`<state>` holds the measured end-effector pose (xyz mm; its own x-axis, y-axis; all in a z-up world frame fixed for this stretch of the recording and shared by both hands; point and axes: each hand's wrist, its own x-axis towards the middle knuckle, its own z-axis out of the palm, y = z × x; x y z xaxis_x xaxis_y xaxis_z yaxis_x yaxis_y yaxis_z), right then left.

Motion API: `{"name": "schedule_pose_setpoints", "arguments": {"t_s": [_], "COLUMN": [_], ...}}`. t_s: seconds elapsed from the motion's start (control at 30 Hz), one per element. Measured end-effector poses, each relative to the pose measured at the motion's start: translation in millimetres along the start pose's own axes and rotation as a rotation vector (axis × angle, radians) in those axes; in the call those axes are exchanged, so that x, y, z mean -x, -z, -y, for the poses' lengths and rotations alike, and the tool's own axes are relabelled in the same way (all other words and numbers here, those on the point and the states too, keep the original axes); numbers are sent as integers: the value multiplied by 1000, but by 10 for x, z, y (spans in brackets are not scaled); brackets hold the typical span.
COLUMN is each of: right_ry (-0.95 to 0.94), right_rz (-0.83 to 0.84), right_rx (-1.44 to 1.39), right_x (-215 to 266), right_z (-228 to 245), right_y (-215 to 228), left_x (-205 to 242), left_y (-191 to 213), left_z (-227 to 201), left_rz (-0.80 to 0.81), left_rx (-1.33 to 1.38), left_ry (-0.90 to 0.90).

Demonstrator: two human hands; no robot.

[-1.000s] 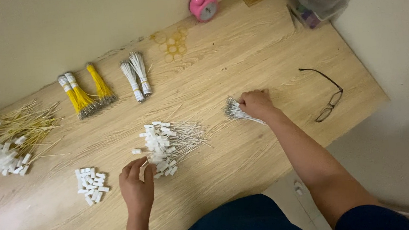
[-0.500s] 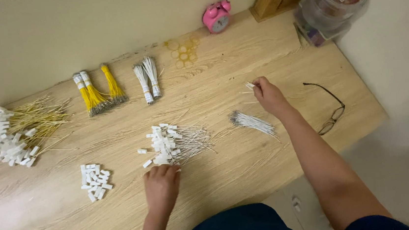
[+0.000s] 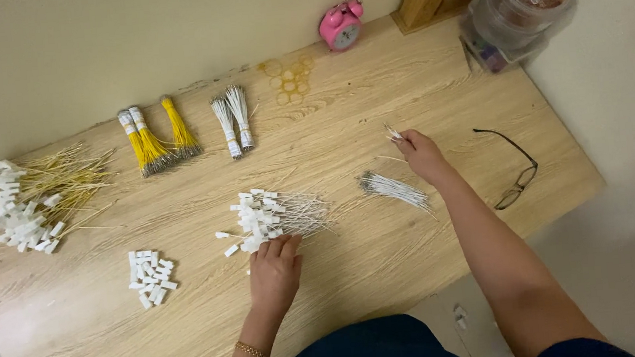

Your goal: Manually assembling electrical connectors by inserting wire leads into plastic housings.

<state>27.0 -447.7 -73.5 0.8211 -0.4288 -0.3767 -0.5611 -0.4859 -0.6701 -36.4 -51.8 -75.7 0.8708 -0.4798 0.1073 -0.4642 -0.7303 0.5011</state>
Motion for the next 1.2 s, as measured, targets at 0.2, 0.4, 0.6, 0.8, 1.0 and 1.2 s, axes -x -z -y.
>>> {"name": "schedule_pose_setpoints", "arguments": {"t_s": [0.2, 0.4, 0.6, 0.8, 1.0, 1.2], "right_ry": [188, 99, 11, 133, 117, 278], "right_rz": [-3, -47, 51, 95, -85, -51], "right_rx": [247, 565, 620, 780, 599, 337], "right_x": [-169, -193, -214, -401, -291, 785], "right_z": [-538, -501, -408, -606, -263, 1033], "right_y": [-152, -220, -205, -239, -185, -140], "left_x": [79, 140, 152, 260, 476, 590], "left_y": [114, 215, 211, 195, 215, 388], "left_z": [-70, -151, -161, -93, 338, 1399], "left_rz": [-40, -75, -128, -121, -305, -491], "left_rx": [65, 70, 66, 102, 113, -134], "left_ry": [-13, 7, 14, 55, 208, 624]}}
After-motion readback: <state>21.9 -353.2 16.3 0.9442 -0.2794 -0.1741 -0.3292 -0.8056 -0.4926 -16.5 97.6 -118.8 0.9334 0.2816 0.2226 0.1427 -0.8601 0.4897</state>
